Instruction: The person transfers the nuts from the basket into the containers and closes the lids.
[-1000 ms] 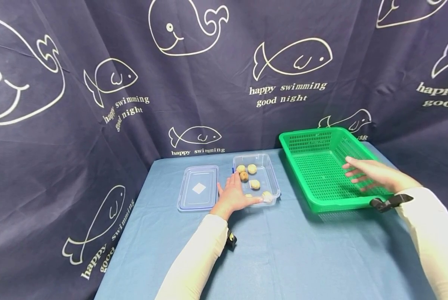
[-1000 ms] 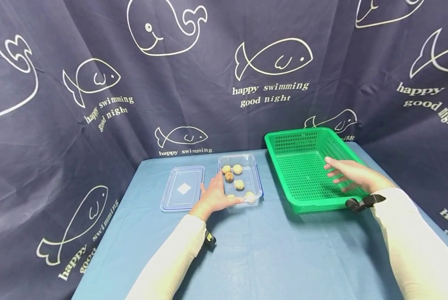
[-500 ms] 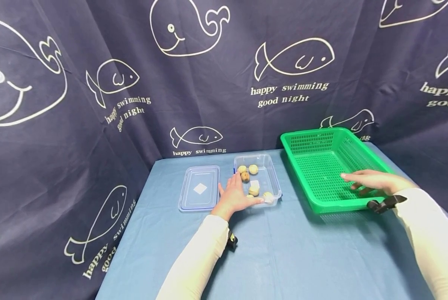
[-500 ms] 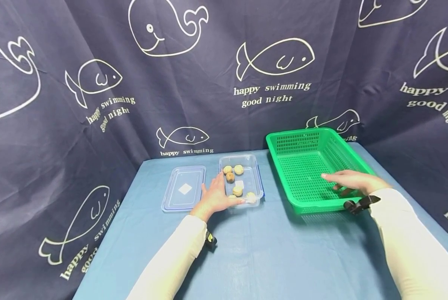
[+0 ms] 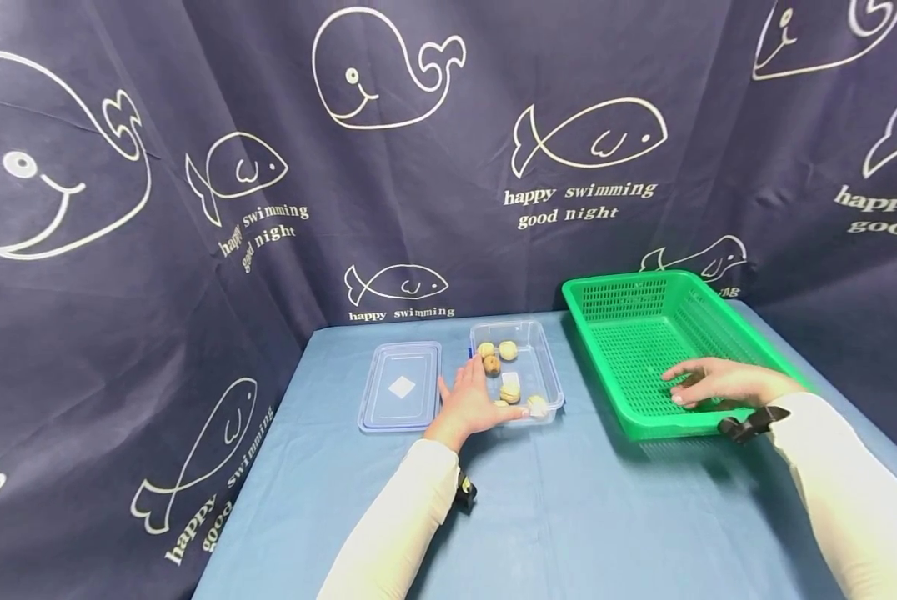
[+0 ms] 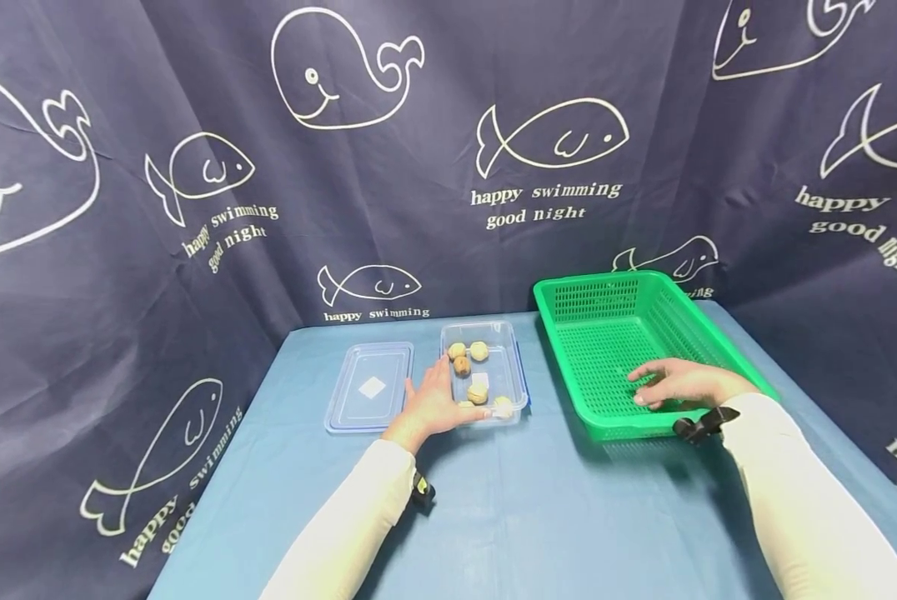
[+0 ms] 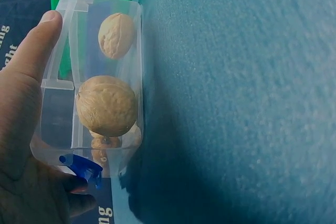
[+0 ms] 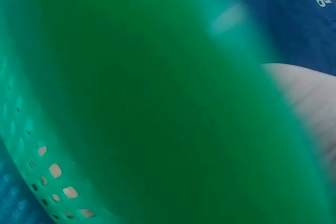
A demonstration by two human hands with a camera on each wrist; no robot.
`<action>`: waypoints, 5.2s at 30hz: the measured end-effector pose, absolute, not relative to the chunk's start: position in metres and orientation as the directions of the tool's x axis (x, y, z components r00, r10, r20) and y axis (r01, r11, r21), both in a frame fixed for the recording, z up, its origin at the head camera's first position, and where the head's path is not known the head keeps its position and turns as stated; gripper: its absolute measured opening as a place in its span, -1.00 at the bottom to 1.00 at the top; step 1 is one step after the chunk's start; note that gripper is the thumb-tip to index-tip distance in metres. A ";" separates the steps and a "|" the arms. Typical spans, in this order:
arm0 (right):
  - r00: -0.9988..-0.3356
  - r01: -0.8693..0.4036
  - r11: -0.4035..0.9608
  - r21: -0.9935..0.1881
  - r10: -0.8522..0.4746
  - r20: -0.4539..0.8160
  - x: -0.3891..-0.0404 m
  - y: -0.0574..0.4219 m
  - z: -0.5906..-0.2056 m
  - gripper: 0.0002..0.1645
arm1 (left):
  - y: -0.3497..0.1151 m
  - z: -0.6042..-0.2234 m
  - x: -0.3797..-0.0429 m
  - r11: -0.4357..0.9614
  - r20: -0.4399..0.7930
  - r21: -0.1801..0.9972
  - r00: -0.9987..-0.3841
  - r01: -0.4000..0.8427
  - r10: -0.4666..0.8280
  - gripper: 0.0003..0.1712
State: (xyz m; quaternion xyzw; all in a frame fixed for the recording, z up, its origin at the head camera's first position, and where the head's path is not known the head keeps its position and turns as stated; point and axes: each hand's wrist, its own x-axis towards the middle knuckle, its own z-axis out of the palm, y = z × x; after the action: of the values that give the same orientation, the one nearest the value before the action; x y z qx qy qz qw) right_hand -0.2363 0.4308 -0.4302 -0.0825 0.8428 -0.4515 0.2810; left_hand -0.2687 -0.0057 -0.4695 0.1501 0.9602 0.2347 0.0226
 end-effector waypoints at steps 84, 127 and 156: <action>-0.943 -0.187 0.443 -0.877 -0.332 0.033 -0.300 0.320 -0.390 -0.44 | 0.003 -0.467 -0.273 0.862 -0.018 0.426 -0.950 0.275 0.311 0.62; -0.972 -0.198 0.826 -0.528 -0.097 0.213 -0.255 0.193 -0.401 -0.18 | 0.002 -0.468 -0.277 0.858 -0.037 0.435 -0.947 0.273 0.320 0.58; -0.970 -0.221 0.753 -0.620 -0.105 0.219 -0.252 0.184 -0.491 0.19 | -0.035 -0.472 -0.282 0.843 0.036 0.414 -0.932 0.343 0.361 0.52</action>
State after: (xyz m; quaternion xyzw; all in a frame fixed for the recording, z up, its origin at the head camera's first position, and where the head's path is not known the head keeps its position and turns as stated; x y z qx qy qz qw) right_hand -0.2524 0.1841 -0.4906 -0.0874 0.9322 -0.3408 -0.0854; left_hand -0.2821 -0.0355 -0.4719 0.1833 0.9597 0.2117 0.0219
